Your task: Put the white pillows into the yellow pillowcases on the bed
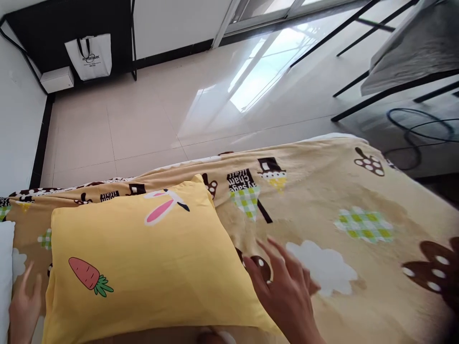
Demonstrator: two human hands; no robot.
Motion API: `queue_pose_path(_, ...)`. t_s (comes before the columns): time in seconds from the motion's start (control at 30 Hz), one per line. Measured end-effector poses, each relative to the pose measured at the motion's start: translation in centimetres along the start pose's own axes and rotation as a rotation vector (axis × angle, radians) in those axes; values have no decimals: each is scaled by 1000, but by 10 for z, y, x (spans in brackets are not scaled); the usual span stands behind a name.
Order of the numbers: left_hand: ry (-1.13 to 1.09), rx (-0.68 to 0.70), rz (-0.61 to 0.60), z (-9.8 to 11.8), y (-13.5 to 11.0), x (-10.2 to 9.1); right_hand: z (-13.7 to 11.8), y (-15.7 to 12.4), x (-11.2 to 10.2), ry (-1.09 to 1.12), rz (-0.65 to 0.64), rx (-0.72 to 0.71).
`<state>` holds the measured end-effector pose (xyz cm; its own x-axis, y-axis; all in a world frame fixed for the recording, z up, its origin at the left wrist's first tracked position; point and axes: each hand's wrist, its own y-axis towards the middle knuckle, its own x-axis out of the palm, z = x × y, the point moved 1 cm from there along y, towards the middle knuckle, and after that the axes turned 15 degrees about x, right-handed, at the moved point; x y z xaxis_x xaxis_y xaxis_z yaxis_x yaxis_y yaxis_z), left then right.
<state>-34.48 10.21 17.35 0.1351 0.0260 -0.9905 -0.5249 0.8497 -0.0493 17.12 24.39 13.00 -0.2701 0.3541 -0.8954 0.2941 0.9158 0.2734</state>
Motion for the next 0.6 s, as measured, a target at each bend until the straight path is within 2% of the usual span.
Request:
queue_pose_path(0.03, -136, 12, 76, 35, 9, -25, -33, 18, -20, 46, 54, -36)
queue_pose_path(0.07, -251, 100, 131, 73, 17, -48, -67, 35, -40, 96, 118, -62)
queue_pose_path(0.1, -299, 175, 266, 111, 24, -68, -98, 49, -56, 155, 188, -111)
queue_pose_path(0.13, -288, 223, 433, 146, 30, -81, -126, 59, -66, 233, 258, -141)
queue_pose_path(0.17, -291, 291, 553, 176, 34, -86, -149, 65, -67, 328, 305, -141)
queue_pose_path(0.2, -320, 366, 578, 201, 38, -79, -167, 64, -58, 388, 295, -130)
queue_pose_path(0.23, -339, 440, 545, 220, 41, -62, -180, 56, -39, 405, 227, -118)
queue_pose_path(0.3, -331, 518, 344, 240, 46, -3, -193, 25, 24, 271, -48, -183)
queue_pose_path(0.37, -194, 618, 123, 241, 48, 68, -191, -11, 96, 151, -324, -306)
queue_pose_path(0.4, -142, 642, 62, 235, 49, 98, -183, -24, 127, 106, -435, -333)
queue_pose_path(0.43, -94, 659, 33, 224, 51, 122, -173, -30, 152, 83, -489, -340)
queue_pose_path(0.47, -56, 659, 20, 210, 56, 138, -159, -28, 169, 75, -516, -357)
queue_pose_path(0.53, 12, 583, 29, 169, 71, 146, -123, -2, 185, 78, -481, -345)
queue_pose_path(0.6, 58, 424, 25, 120, 97, 132, -81, 42, 186, 55, -414, -197)
